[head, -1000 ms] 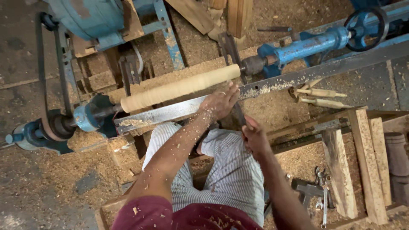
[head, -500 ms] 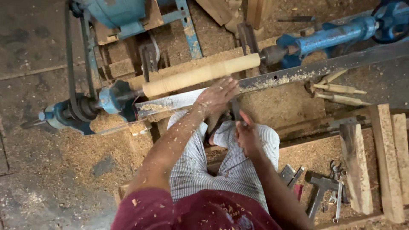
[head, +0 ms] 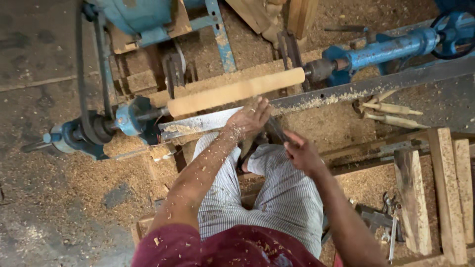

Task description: The person operates a wood lathe to shape a cylindrical wooden blank. Using a chisel, they smooth and refine the surface of the rotating wood, generating wood shavings.

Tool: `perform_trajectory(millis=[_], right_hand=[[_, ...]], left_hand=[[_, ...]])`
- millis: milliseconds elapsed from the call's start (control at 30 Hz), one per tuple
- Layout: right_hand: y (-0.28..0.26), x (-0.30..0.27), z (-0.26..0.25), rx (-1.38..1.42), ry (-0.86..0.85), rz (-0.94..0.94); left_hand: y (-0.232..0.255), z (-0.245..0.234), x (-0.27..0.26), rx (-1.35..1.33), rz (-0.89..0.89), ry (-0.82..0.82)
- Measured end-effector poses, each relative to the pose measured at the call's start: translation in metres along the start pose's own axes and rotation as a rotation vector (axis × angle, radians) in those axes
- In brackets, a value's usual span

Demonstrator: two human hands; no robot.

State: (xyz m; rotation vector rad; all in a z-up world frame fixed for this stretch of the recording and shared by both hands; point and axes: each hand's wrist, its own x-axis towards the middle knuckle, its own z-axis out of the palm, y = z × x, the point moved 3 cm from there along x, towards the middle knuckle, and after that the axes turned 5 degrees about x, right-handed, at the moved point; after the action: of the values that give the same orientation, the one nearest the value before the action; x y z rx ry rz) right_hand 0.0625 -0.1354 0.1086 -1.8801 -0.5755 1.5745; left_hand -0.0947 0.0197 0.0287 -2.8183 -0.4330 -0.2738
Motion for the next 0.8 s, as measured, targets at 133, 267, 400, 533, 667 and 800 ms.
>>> perform_trajectory(millis=[133, 267, 400, 533, 667, 800], right_hand=[[0.025, 0.002, 0.019, 0.234, 0.017, -0.048], [0.031, -0.002, 0.034, 0.311, 0.113, 0.035], [0.027, -0.009, 0.05, 0.42, 0.105, -0.021], [0.031, -0.012, 0.063, 0.509, 0.106, -0.067], [0.035, -0.006, 0.079, 0.566, 0.201, -0.091], [0.036, -0.003, 0.091, 0.593, 0.215, -0.051]], left_hand=[[0.001, 0.0, -0.003, 0.002, 0.024, 0.015], [-0.001, -0.002, 0.0, -0.077, 0.0, -0.023], [-0.008, -0.001, 0.004, -0.23, 0.008, -0.01], [-0.003, -0.002, 0.004, -0.334, -0.02, -0.062], [-0.006, 0.003, 0.015, -0.334, 0.011, -0.132], [-0.006, 0.004, 0.011, -0.34, -0.042, -0.058]])
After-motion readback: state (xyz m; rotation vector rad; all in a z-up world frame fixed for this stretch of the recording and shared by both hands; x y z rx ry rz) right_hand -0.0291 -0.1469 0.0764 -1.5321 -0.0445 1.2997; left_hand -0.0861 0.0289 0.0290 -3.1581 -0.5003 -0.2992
